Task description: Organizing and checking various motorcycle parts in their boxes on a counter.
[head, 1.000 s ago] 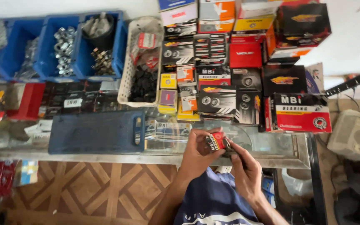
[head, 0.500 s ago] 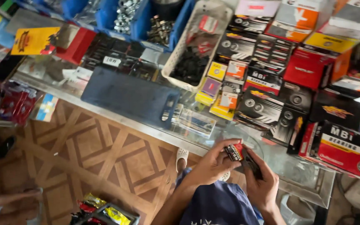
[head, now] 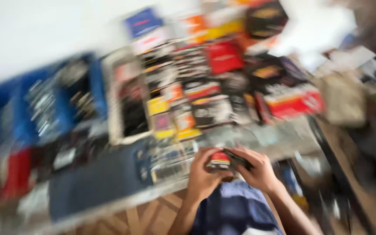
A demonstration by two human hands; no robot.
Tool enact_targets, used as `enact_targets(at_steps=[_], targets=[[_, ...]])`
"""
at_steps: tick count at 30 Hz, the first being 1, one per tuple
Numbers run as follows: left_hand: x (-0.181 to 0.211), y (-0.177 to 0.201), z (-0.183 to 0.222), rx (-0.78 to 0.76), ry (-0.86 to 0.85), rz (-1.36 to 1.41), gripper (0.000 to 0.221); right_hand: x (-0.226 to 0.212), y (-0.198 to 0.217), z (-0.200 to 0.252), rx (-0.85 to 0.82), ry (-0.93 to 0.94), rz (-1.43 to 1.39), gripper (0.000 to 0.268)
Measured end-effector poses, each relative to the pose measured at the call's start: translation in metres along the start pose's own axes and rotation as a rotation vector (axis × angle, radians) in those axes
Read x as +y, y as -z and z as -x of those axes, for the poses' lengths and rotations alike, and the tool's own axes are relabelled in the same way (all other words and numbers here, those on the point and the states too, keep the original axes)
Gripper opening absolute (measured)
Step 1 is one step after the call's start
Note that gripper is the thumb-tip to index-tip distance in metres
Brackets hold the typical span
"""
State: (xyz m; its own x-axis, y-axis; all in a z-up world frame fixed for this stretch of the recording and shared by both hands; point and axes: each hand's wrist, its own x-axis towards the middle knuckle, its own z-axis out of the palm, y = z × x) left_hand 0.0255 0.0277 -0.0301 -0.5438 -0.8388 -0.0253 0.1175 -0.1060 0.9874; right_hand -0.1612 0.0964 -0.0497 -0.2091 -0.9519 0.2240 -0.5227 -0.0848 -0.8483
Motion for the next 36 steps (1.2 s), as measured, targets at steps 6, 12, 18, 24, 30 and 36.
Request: enact_targets(at_steps=[6,12,18,24,30,36], targets=[[-0.006,-0.001,-0.006,-0.053,-0.008,-0.298,0.073,-0.010,0.007,0.002,0.077,0.125,-0.111,0.054],[-0.023,0.008,-0.006,-0.091,-0.182,-0.283,0.068,-0.017,-0.002,0.007,0.144,0.183,-0.167,0.051],[-0.019,0.018,-0.004,-0.048,-0.139,-0.269,0.071,-0.027,-0.010,0.002,0.132,0.137,-0.139,0.047],[-0.006,0.027,-0.002,-0.050,-0.070,-0.179,0.063,-0.035,-0.019,-0.001,0.141,-0.016,-0.148,0.044],[-0.001,0.034,-0.002,-0.041,-0.179,-0.237,0.067,-0.029,-0.028,-0.001,0.133,0.000,-0.019,0.045],[-0.003,0.030,0.000,-0.118,-0.116,-0.059,0.059,-0.036,-0.037,-0.002,0.181,-0.183,-0.118,0.038]])
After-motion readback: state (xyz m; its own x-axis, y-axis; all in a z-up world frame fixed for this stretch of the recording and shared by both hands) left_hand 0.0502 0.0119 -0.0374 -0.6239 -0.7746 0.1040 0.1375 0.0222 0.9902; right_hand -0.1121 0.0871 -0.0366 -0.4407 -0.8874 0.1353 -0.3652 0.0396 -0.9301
